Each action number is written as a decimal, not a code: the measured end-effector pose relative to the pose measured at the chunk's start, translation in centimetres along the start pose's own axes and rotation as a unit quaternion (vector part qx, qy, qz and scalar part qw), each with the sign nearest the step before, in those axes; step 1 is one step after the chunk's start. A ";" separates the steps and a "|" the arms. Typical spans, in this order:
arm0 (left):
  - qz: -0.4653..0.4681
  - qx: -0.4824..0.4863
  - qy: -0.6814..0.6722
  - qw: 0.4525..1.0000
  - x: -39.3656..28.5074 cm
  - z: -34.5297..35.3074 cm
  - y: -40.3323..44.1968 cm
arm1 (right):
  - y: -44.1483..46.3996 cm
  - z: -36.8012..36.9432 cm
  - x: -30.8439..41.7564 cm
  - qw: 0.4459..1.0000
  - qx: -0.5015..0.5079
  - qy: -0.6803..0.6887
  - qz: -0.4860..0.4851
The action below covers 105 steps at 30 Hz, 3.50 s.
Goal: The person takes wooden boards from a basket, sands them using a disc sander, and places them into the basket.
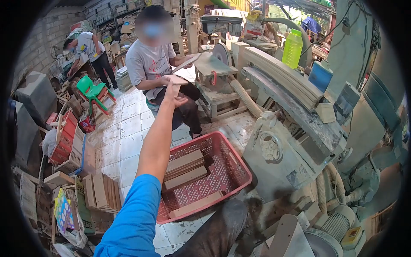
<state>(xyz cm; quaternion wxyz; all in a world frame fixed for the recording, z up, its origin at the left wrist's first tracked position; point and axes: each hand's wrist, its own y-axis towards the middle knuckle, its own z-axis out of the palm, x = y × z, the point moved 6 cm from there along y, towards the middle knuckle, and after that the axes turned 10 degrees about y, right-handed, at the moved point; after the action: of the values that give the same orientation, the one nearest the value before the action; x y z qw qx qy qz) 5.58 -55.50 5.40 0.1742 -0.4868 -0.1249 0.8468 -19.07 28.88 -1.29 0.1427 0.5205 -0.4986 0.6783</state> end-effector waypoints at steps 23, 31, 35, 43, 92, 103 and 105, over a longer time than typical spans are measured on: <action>0.043 0.287 -0.091 0.953 18.3 -8.1 -14.7 | 1.3 -0.2 -0.3 0.997 0.050 -0.024 -0.058; -0.020 0.285 -0.107 0.952 20.9 -7.5 -16.7 | 1.4 -0.7 -0.9 0.997 0.055 -0.018 -0.055; 0.001 0.276 -0.133 0.952 19.2 -7.3 -14.7 | 1.1 -0.9 -0.9 0.997 0.056 -0.013 -0.054; 0.027 0.299 -0.078 0.951 17.9 -6.4 -16.2 | 1.0 -1.1 -1.3 0.998 0.057 -0.004 -0.040; 0.045 0.262 -0.056 0.962 14.5 -5.2 -17.0 | 2.9 -0.6 -1.8 0.990 0.100 0.005 -0.095; 0.076 0.262 -0.050 0.961 13.8 -3.3 -18.6 | 1.6 -0.2 -0.8 0.988 0.105 0.034 -0.110; 0.076 0.272 -0.059 0.957 13.8 -3.2 -18.0 | 1.6 -0.2 -0.9 0.989 0.101 0.027 -0.104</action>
<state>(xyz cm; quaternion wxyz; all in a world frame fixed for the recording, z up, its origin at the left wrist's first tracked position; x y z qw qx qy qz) 5.08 -33.22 -0.14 0.2279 -0.3776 0.1376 0.8869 -19.94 28.60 -2.93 0.1727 0.5628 -0.3669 0.7203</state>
